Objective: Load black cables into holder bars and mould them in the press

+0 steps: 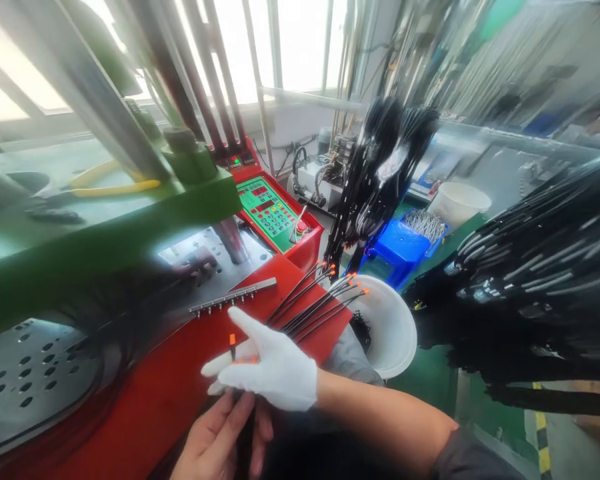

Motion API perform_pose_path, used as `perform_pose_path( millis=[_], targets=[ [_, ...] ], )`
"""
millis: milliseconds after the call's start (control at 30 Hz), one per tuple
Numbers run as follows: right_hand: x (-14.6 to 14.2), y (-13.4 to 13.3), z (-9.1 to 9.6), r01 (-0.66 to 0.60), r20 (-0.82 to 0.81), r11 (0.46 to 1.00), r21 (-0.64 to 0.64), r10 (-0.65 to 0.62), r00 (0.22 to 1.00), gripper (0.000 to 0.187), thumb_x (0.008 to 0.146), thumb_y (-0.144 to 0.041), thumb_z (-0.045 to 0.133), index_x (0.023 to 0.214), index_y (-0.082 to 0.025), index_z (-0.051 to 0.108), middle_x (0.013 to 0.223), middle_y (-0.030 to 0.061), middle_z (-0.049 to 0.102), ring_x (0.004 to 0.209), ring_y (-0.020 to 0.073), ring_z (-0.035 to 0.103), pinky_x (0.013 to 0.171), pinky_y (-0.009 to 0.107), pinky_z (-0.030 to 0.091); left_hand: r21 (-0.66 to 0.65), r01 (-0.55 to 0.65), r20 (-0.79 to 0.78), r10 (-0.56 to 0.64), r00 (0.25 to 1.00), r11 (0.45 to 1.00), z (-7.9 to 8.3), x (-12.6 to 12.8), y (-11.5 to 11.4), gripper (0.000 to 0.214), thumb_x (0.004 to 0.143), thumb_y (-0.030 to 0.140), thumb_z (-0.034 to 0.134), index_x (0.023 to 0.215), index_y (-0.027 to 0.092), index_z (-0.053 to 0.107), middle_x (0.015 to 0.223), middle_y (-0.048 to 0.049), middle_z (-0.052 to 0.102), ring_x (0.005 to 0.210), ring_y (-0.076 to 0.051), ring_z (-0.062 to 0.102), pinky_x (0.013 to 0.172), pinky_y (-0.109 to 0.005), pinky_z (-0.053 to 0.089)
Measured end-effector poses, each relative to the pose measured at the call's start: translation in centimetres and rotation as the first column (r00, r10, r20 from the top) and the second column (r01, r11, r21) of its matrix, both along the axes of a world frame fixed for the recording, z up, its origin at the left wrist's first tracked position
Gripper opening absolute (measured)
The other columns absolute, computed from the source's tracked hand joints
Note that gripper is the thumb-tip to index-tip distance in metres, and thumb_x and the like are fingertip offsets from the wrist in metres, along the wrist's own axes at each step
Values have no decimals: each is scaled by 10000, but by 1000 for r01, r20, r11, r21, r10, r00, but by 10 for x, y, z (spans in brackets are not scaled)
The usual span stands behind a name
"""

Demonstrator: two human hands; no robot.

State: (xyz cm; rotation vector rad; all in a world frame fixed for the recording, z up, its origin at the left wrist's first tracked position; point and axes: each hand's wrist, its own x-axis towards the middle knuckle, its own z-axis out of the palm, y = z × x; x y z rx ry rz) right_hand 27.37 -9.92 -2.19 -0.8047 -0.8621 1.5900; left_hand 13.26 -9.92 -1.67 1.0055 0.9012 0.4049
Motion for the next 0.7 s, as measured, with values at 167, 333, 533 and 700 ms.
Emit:
perform_pose_path(
  millis=[167,333,533,700],
  targets=[
    [-4,2,9,-76,229,997,-13,77,970,302,835,-409,614,1015,-178,690,945,57,708,901,160,662,849,300,528,-29,-49,63,51,997,998,-1,-6,-2,398,899,401,479,647,122,608,610,-38,587,426,-90,454,508,-233,396],
    [-7,4,18,-246,349,969,-31,242,906,384,898,-442,498,1232,-272,580,1159,22,653,517,47,572,442,174,474,-5,-41,157,41,987,999,-5,-12,1,344,909,354,473,700,112,598,634,-54,606,451,-107,498,492,-240,406],
    [15,45,33,-335,819,938,85,126,560,392,937,-452,418,1196,-235,616,1180,27,639,1019,173,601,908,297,464,15,-133,174,128,976,991,-2,-23,6,243,915,354,477,898,125,559,683,-21,581,427,-75,423,414,-209,322],
    [30,92,12,-23,966,996,84,-87,-243,526,784,-538,622,1173,-183,609,1147,133,597,1091,284,518,935,394,387,115,-174,123,159,979,978,3,-30,4,279,927,379,450,982,125,549,697,-7,559,430,-61,395,438,-212,293]
  ],
)
